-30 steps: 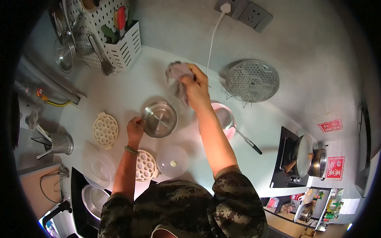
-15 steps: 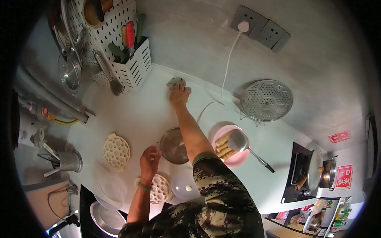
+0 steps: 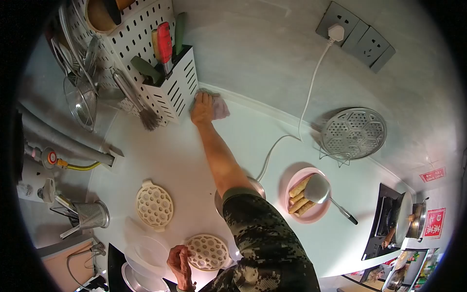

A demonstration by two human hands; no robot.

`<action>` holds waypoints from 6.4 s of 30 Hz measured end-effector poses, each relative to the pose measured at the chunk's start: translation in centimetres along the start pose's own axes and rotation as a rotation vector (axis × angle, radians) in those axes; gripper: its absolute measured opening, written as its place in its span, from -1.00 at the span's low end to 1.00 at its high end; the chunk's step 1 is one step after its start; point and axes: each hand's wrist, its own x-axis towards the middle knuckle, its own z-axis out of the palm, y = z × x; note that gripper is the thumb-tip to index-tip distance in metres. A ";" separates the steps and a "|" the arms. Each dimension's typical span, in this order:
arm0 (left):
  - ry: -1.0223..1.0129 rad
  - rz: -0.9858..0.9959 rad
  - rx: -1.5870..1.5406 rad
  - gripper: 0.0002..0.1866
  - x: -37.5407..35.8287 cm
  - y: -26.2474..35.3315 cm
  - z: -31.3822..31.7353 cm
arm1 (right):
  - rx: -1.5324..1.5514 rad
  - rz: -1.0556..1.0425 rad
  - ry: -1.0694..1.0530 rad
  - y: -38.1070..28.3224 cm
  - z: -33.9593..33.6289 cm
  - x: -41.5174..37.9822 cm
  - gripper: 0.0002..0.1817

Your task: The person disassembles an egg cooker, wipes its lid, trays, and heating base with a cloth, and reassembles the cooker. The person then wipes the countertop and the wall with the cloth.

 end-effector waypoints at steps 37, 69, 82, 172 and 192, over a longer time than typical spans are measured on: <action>0.206 0.094 -0.037 -0.81 -5.3 -1.1 -2.8 | 0.261 -0.713 -0.362 1.1 -3.8 -4.3 -0.68; 0.325 0.204 0.096 -0.75 -6.7 0.0 -3.4 | 0.023 -0.112 -0.495 4.8 -10.1 1.8 -0.62; 0.167 0.305 0.021 -0.84 -3.5 0.7 -2.4 | 0.268 -0.263 -0.854 -1.6 -7.6 -8.8 -0.73; 0.006 0.292 0.605 -0.54 -2.2 -3.0 -3.7 | 0.211 0.073 -0.487 -3.0 -37.5 -38.4 -0.83; -0.216 0.020 0.275 -0.36 3.6 -2.5 -1.7 | 0.745 0.542 -0.841 -5.8 -29.2 -40.3 -0.29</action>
